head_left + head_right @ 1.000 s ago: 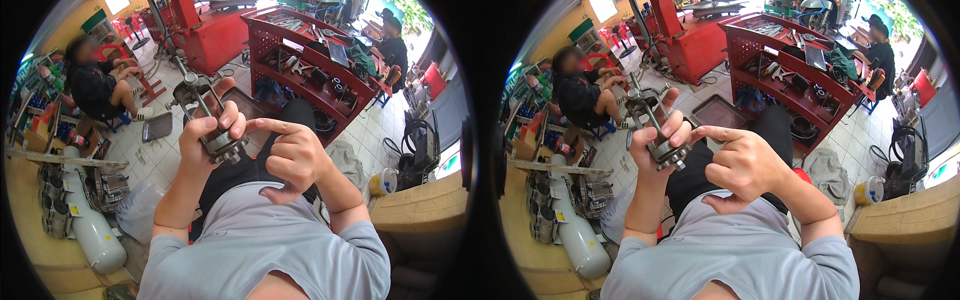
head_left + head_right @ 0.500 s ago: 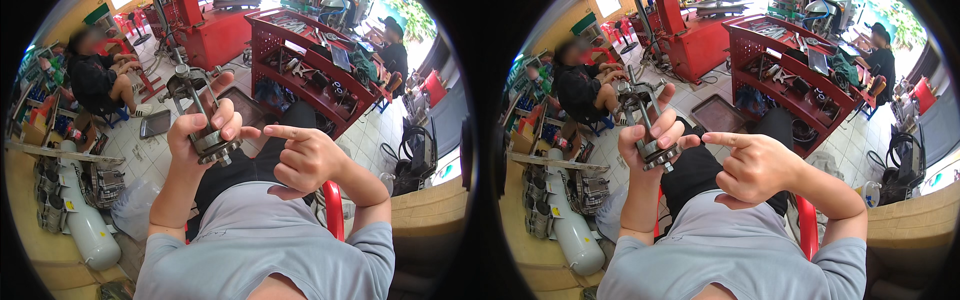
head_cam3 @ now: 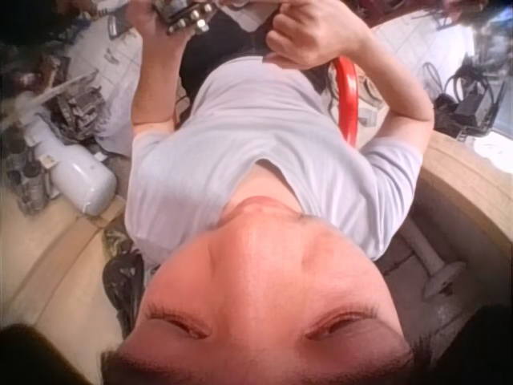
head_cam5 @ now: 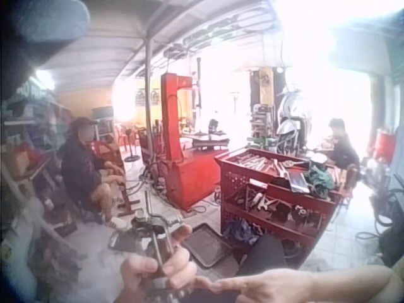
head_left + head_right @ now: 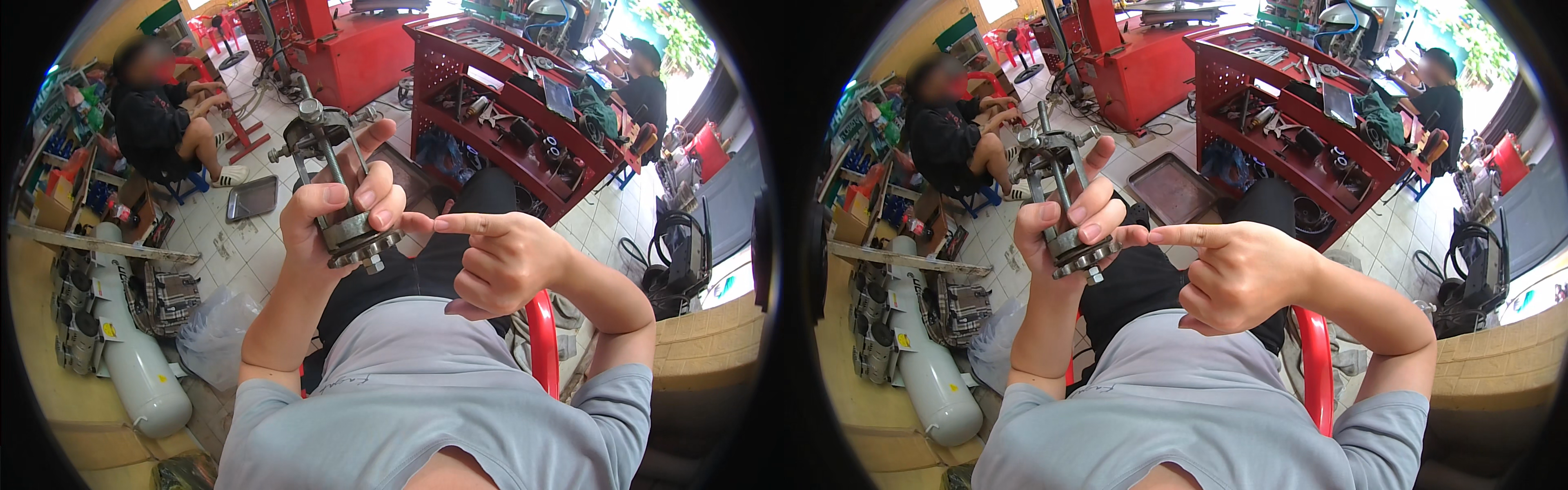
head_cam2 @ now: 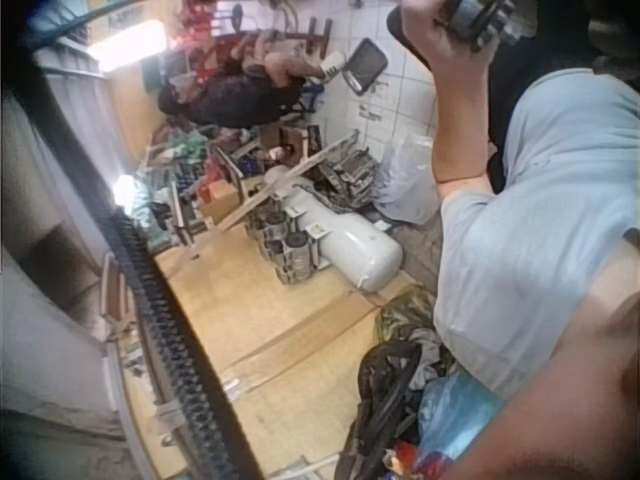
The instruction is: The person sits on a low stool in a workshop and holds a metallic mechanical component, likely a carburetor, in their lap. They use both hands to manipulate the internal parts, rotating and adjusting a central shaft and surrounding fittings. The person repeatedly checks the movement of the shaft and adjusts the component's orientation throughout the clip.
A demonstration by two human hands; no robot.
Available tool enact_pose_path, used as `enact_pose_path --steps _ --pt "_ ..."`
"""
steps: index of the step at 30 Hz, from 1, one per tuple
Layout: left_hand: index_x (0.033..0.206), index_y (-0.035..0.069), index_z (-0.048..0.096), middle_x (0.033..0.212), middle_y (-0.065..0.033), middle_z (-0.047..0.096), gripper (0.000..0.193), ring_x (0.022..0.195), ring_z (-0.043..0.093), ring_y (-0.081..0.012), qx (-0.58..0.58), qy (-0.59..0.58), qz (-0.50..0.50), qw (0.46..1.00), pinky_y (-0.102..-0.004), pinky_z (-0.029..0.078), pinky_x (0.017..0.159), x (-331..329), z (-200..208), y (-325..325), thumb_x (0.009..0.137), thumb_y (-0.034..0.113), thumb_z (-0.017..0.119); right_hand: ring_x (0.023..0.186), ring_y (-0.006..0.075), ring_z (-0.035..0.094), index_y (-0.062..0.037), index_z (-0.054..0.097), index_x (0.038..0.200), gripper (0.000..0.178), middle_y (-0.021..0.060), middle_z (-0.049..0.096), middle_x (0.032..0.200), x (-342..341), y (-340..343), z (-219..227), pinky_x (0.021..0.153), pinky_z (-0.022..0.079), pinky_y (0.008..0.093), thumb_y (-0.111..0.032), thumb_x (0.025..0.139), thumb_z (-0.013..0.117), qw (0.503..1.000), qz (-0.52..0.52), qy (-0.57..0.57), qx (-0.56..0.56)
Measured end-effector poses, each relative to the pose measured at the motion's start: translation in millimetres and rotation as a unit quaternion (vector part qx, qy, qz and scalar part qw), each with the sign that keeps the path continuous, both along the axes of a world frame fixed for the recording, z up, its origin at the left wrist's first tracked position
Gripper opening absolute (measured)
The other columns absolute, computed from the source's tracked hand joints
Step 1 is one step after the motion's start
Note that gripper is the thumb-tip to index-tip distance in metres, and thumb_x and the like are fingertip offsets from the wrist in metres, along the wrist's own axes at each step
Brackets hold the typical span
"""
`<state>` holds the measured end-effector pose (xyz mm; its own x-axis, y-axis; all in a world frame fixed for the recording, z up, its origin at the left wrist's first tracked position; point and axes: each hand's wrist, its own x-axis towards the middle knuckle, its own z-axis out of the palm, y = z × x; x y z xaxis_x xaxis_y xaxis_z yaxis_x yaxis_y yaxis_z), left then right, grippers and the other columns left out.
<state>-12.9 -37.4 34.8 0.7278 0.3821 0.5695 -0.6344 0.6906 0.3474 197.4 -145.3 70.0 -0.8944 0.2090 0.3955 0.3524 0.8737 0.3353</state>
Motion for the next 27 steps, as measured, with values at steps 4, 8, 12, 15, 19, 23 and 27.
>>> enact_pose_path --steps 4,8,12,15,19,23,27 --pt "0.151 -0.002 0.024 0.088 -0.0092 0.054 0.073 0.089 0.064 -0.0263 -0.007 0.0 -0.017 1.0 -0.065 0.047 0.102 0.5 0.4 -2.1 0.086 0.014 0.052 0.039 0.0143 0.039 -0.0091 0.037 0.053 0.051 -0.002 0.029 0.05 1.7 0.4 3.1 0.109 0.049 0.0483 -0.029 0.087 0.07 0.999 0.012 -0.02 0.028" --pt "0.151 -0.002 0.024 0.087 -0.0095 0.054 0.073 0.088 0.064 -0.0264 0.001 0.002 -0.008 1.0 -0.0615 0.049 0.102 2.7 -1.3 -3.6 0.085 0.014 0.053 0.04 0.0141 0.04 -0.0091 0.038 0.053 0.052 -0.0021 0.03 0.05 3.4 1.6 3.7 0.109 0.049 0.0491 -0.029 0.087 0.071 0.999 0.02 -0.018 0.032" --pt "0.151 -0.002 0.025 0.084 -0.0092 0.054 0.077 0.085 0.064 -0.0257 0.011 0.018 0.048 0.999 -0.0567 0.052 0.1 0.5 0.2 -7.1 0.082 0.014 0.053 0.041 0.0144 0.04 -0.0098 0.038 0.054 0.052 -0.0021 0.03 0.05 0.4 1.8 0.6 0.109 0.047 0.052 -0.03 0.086 0.073 0.998 0.021 0.041 -0.03" --pt "0.152 0.0 0.021 0.083 -0.0051 0.052 0.08 0.08 0.062 -0.0218 0.07 0.066 0.09 0.991 -0.0574 0.046 0.106 -3.9 3.8 -6.4 0.083 0.016 0.056 0.041 0.0148 0.039 -0.0105 0.038 0.055 0.052 -0.002 0.03 0.05 -3.5 1.3 -1.1 0.109 0.046 0.0537 -0.032 0.085 0.074 0.993 0.027 0.091 -0.068" --pt "0.152 -0.001 0.021 0.082 -0.0054 0.051 0.081 0.079 0.062 -0.0221 0.088 0.059 0.113 0.988 -0.0522 0.047 0.104 -2.0 4.2 -8.5 0.081 0.015 0.056 0.04 0.0155 0.038 -0.0105 0.038 0.056 0.051 -0.0017 0.031 0.05 -7.4 2.1 -5.1 0.109 0.046 0.054 -0.031 0.085 0.074 0.986 0.035 0.137 -0.084" --pt "0.151 -0.003 0.022 0.081 -0.0054 0.051 0.082 0.078 0.062 -0.0221 0.114 0.074 0.147 0.98 -0.0485 0.048 0.102 -0.9 3.1 -9.7 0.079 0.016 0.056 0.039 0.0163 0.035 -0.0099 0.039 0.056 0.048 -0.0017 0.03 0.049 -10.1 0.8 -7.3 0.109 0.046 0.0543 -0.029 0.084 0.073 0.974 0.04 0.186 -0.125" --pt "0.15 -0.003 0.023 0.08 -0.005 0.051 0.08 0.076 0.062 -0.022 0.139 0.067 0.168 0.974 -0.0474 0.048 0.1 2.6 1.1 -8.8 0.08 0.015 0.057 0.038 0.016 0.038 -0.0101 0.04 0.055 0.045 -0.001 0.033 0.049 -10.1 -0.4 -9.5 0.112 0.042 0.0536 -0.025 0.083 0.072 0.948 0.057 0.248 -0.191"
